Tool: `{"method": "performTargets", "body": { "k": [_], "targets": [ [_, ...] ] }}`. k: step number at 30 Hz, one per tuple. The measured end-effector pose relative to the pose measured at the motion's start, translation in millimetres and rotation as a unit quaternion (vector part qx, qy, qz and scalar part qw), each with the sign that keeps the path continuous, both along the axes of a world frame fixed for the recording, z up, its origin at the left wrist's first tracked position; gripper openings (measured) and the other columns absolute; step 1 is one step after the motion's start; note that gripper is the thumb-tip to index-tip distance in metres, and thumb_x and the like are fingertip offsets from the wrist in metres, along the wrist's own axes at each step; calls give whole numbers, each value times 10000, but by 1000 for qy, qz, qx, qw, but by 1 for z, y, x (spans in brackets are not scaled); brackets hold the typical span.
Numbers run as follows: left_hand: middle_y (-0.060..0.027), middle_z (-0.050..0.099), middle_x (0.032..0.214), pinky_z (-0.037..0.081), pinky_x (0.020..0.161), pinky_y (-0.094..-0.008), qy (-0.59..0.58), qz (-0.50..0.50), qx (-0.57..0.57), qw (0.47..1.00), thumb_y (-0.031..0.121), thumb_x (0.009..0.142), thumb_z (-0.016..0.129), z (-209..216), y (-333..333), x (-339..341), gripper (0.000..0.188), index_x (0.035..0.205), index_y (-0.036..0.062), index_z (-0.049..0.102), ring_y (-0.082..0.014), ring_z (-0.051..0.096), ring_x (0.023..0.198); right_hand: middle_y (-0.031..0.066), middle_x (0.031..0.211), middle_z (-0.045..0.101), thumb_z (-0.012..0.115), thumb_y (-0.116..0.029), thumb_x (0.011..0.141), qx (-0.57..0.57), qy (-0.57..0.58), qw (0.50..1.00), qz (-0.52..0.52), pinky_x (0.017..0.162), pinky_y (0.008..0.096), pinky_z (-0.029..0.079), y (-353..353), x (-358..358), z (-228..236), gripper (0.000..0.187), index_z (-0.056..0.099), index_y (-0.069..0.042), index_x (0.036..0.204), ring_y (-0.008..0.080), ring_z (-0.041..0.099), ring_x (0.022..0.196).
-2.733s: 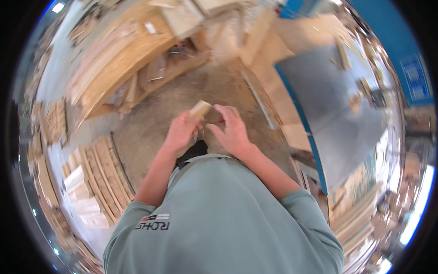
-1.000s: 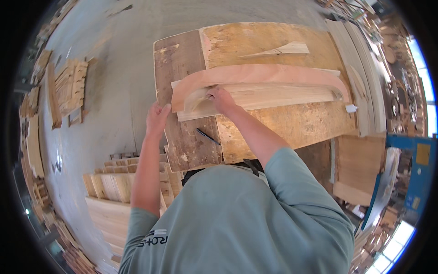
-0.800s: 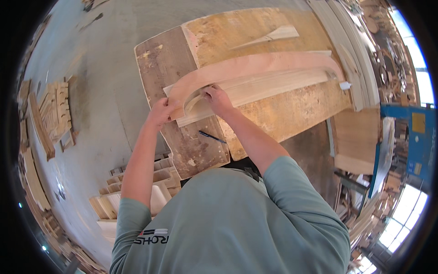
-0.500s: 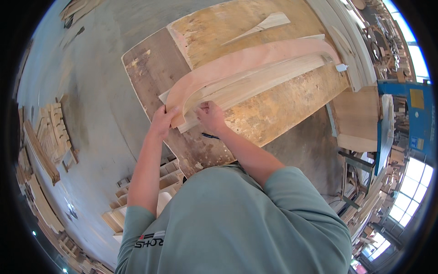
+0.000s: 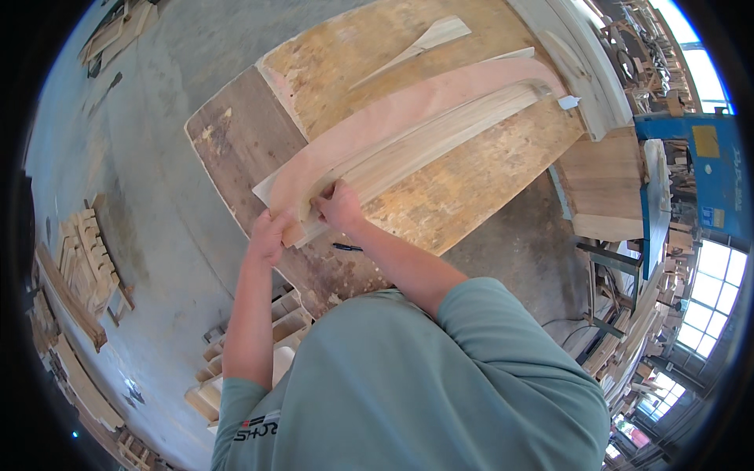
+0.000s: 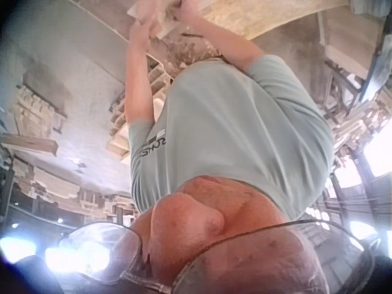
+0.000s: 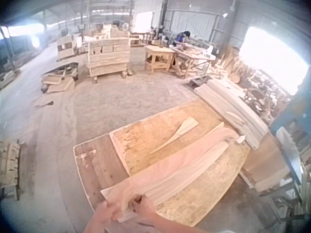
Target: The person shapes small wooden blocks using a band saw, then moves to a workbench to inspect and handle larger curved wooden furniture components.
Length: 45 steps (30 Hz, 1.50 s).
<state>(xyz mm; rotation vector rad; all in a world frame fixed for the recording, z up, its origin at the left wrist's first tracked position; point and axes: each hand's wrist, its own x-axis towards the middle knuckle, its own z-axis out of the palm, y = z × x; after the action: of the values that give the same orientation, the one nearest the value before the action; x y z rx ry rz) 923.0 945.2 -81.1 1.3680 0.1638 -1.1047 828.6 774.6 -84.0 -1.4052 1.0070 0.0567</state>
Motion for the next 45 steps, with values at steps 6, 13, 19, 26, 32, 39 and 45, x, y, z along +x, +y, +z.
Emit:
{"method": "performTargets", "body": {
  "k": [6, 13, 19, 26, 32, 39, 45],
  "targets": [
    [-74, 667, 1168, 534, 871, -322, -12, 16, -9, 1000, 167, 917, 733, -1, 1, -12, 428, 1280, -3, 581, -144, 643, 1014, 112, 689, 667, 764, -109, 874, -22, 12, 999, 32, 467, 291, 533, -2, -1, -2, 286, 519, 33, 912, 160, 663, 554],
    [-71, 663, 1187, 537, 890, -363, 84, 44, -32, 995, 207, 916, 754, -6, 0, 0, 466, 1298, 4, 580, -183, 650, 1038, 135, 710, 673, 724, -116, 870, -18, -24, 999, 34, 504, 341, 539, 7, -7, -11, 270, 567, 73, 981, 207, 682, 580],
    [-84, 660, 1213, 547, 911, -393, 141, 16, -56, 988, 224, 926, 748, -3, 2, 7, 485, 1318, 1, 571, -198, 652, 1066, 143, 810, 700, 642, -136, 951, 80, -56, 995, 15, 566, 287, 558, 6, -9, -4, 302, 553, 113, 1096, 171, 692, 675],
    [-94, 660, 1239, 556, 924, -404, 115, -7, -48, 992, 247, 972, 684, -7, 4, 9, 477, 1359, 13, 531, -220, 667, 1076, 143, 895, 718, 604, -157, 982, 109, -59, 992, 27, 614, 277, 573, 11, -12, -1, 374, 537, 122, 1222, 178, 716, 754],
    [-99, 659, 1242, 561, 925, -402, 94, -36, -35, 994, 272, 1009, 628, 7, -3, 19, 459, 1373, 17, 514, -222, 668, 1089, 144, 932, 719, 635, -205, 995, 140, -53, 989, 8, 670, 281, 583, 13, -12, -3, 412, 530, 121, 1222, 173, 714, 773],
    [-108, 648, 1268, 560, 940, -408, 96, -36, -44, 994, 266, 1025, 603, -2, 2, 18, 443, 1378, 14, 510, -229, 657, 1127, 148, 898, 706, 663, -207, 982, 102, -56, 993, -8, 688, 287, 587, 21, -10, -7, 403, 550, 132, 1168, 184, 711, 787],
    [-94, 652, 1268, 551, 928, -385, 90, -26, -31, 995, 292, 1011, 626, 12, -5, 13, 454, 1372, 32, 533, -208, 654, 1122, 140, 871, 697, 627, -201, 989, 67, -41, 997, -14, 668, 300, 578, 29, -5, 9, 374, 560, 131, 1148, 168, 691, 756]
  ]
}}
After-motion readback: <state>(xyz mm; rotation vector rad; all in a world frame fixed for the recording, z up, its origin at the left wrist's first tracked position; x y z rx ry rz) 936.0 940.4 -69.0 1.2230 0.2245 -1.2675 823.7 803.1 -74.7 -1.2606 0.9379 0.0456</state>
